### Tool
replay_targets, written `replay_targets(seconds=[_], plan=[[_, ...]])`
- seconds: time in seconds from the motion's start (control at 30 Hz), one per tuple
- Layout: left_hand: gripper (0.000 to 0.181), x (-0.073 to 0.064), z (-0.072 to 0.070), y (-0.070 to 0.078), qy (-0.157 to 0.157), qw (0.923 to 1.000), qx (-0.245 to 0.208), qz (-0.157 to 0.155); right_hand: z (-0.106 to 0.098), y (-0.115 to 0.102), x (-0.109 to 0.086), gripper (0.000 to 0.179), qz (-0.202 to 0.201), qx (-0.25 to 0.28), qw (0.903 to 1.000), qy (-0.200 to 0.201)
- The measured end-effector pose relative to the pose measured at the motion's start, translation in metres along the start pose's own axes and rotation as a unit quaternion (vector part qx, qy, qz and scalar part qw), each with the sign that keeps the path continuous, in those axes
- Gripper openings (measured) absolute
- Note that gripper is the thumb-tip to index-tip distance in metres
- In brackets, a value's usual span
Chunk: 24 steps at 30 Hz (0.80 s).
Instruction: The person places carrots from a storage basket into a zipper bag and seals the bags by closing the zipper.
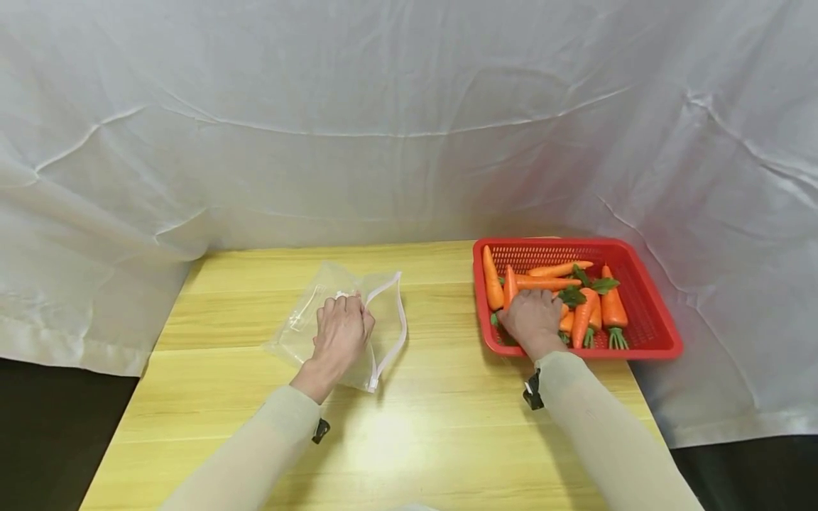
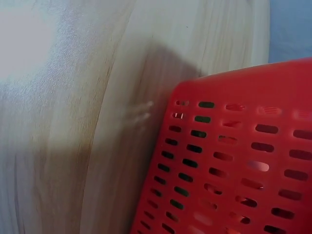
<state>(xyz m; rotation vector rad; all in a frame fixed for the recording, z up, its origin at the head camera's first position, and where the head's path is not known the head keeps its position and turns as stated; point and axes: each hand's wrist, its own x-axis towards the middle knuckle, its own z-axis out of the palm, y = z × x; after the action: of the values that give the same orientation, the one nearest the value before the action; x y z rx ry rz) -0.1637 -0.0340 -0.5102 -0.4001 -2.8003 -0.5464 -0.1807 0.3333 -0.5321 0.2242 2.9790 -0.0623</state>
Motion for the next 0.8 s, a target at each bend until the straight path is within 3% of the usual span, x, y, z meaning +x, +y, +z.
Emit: replay_targets(seconds=[0.37,0.53,0.7,0.8], plan=[[0.021,-0.001,0.002,-0.006,-0.014,0.9998,-0.01,-0.008,0.004,0.004,0.01,0.058,0.004,-0.002,0.9961,0.088],[0.02,-0.001,0.003,-0.006,-0.012,0.9998,-0.012,-0.011,0.0,0.012,0.012,0.05,0.009,0.011,0.9956,0.093],[0.019,-0.001,0.003,-0.005,-0.012,0.9998,-0.012,-0.013,-0.002,0.021,0.015,0.058,0.033,0.014,0.9961,0.08],[0.019,-0.001,0.002,-0.005,-0.014,0.9997,-0.012,-0.015,-0.002,0.026,0.016,0.057,0.034,0.015,0.9946,0.097]])
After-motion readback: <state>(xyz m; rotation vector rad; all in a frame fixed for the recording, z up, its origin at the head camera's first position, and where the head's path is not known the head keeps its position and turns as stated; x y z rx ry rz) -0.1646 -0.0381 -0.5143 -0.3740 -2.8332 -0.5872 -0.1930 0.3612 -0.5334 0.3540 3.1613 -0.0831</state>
